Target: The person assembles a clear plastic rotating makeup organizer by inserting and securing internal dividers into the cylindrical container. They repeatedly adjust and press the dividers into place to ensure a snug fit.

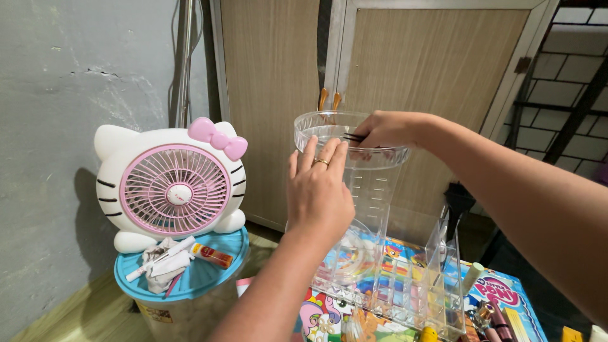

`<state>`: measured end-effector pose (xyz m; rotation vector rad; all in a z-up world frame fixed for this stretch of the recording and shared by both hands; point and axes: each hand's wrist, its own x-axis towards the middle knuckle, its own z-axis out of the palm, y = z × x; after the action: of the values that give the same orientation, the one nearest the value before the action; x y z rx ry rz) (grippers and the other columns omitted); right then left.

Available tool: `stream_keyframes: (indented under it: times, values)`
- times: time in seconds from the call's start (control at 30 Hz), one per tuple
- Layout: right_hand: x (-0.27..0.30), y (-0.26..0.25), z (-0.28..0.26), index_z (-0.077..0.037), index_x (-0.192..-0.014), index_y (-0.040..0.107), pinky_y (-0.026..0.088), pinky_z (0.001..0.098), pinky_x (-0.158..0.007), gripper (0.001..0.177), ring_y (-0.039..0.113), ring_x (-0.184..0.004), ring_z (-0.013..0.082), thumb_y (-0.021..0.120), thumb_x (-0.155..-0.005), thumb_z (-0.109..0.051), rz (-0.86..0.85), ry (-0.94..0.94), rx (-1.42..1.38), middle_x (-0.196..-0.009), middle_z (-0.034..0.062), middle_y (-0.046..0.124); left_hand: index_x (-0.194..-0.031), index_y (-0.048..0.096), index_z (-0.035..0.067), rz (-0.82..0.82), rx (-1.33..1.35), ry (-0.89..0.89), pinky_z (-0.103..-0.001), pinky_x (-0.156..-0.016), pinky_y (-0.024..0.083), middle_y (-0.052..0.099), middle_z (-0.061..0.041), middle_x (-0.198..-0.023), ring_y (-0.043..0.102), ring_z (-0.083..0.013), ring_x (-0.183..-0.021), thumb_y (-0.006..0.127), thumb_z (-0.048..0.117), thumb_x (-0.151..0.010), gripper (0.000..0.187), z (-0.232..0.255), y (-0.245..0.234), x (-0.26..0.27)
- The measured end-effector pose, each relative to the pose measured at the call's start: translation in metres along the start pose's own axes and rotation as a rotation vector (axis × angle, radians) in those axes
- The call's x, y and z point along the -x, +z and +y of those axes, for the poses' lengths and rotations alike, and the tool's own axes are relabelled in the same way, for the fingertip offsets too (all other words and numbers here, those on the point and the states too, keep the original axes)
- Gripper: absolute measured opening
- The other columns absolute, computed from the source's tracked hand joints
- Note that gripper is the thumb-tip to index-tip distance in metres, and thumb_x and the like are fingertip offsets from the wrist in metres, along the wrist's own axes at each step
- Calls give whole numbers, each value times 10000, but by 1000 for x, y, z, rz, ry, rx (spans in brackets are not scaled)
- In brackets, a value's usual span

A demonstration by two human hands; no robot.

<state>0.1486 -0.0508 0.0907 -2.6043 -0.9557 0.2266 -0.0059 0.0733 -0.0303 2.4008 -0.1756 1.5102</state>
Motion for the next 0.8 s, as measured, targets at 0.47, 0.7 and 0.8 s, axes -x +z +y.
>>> stream_keyframes:
  times: [0.47, 0.7, 0.8]
  values:
    - [-7, 3, 4, -50, -880, 789, 459, 331, -527, 305, 527, -579, 128, 692, -906, -338, 30, -36, 138, -677, 28, 635, -1376, 577, 11, 13, 1, 29, -567, -1151, 284, 579, -118, -1433, 430, -390, -1400, 670, 53, -746, 638, 4, -4, 1]
    - [-3, 3, 17, -48, -942, 800, 422, 328, -564, 303, 476, -636, 120, 714, -888, -334, 21, -53, -4, -700, 9, 572, -1388, 577, 23, -4, -24, 37, -586, -1160, 270, 572, -110, -1450, 415, -383, -1423, 629, 40, -742, 648, 8, -4, 2]
    - [0, -2, 17, -94, -1013, 804, 493, 283, -634, 299, 600, -714, 60, 757, -799, -298, -10, -88, 5, -784, -43, 723, -1393, 576, 25, -13, -10, 29, -586, -1163, 264, 566, -109, -1459, 409, -379, -1429, 626, 39, -743, 652, 9, -6, 4]
